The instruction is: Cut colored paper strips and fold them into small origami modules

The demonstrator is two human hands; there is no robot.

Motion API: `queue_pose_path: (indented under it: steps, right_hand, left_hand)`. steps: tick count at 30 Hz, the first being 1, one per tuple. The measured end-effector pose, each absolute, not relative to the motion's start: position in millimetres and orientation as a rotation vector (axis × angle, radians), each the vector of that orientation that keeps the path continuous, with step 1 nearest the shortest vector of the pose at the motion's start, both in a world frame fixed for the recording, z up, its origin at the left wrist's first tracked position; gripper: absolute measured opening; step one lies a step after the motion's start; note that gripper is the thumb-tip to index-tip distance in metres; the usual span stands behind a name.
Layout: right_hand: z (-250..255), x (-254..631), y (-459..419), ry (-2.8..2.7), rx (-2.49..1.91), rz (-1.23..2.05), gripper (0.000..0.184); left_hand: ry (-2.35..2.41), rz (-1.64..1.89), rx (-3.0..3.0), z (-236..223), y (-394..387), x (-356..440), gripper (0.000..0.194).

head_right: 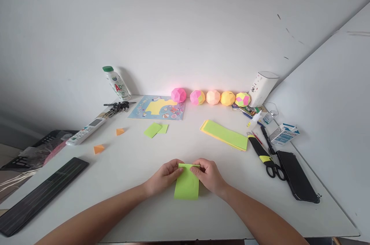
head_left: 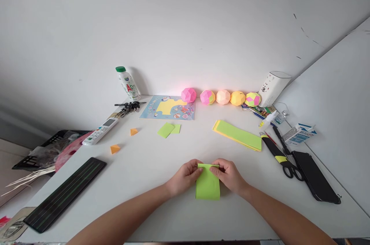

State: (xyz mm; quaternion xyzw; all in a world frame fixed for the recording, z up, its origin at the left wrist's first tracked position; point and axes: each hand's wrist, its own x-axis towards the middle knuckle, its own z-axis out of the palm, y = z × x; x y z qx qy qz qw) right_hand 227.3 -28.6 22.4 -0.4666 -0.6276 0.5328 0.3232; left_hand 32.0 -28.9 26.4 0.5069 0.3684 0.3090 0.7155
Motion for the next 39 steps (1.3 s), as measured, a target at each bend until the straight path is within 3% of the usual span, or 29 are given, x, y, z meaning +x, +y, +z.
queue_pose_path:
  steps: [39]
  right_hand:
    - [23.8, 226.2, -29.3, -1.632, -1.241, 1.431, 0.025]
  left_hand:
    - [0.888, 0.646, 1.242, 24.7, -29.0, 27.8, 0.041]
